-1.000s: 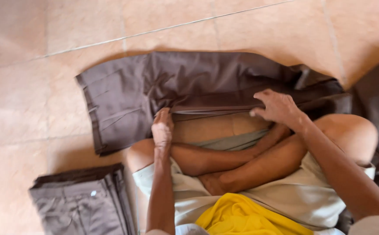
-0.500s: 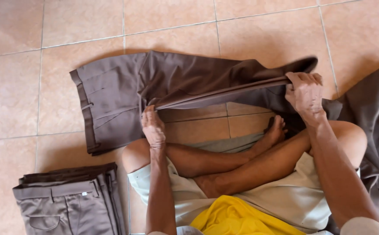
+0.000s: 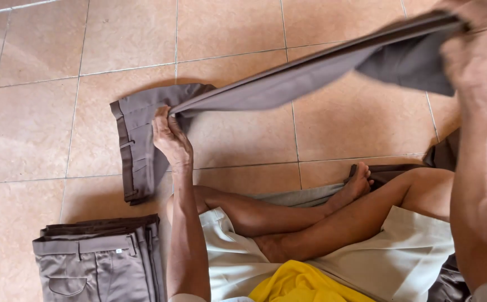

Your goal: A person sitting on a tiled floor is neatly folding brown trousers and stacking them.

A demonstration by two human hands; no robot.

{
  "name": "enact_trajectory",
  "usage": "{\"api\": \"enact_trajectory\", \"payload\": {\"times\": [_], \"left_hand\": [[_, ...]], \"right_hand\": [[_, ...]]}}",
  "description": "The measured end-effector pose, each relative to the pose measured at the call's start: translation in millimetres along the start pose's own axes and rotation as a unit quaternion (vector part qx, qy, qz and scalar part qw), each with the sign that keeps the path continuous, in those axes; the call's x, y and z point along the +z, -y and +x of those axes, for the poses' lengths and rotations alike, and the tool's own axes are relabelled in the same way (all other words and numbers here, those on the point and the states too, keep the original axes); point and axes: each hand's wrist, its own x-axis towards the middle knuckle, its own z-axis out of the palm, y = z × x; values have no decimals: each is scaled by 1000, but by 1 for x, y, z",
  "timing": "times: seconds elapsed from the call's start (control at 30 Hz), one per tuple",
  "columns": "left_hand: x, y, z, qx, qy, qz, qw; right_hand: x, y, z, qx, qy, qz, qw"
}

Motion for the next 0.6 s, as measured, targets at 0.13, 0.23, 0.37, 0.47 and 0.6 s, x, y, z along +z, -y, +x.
{"api": "enact_trajectory", "payload": {"times": [0.13,0.23,0.37,0.47,0.6], "left_hand": [[-17,-1,-16,13,-26,-14,999],[-30,29,-64,-12,47,19,999],[-46,71,-117,-142,276,99,946],[-19,148,-145,-159,370,228,886],[-8,154,-151,-202,404,275,849]], "right_hand": [[-14,61,10,76,-45,66,994],[16,86,-20,260,-167,282,908],[108,63,-179,279,-172,834,443],[215,-6,-296,238,-80,466,849],[200,24,-250,203,210,-187,938]]}}
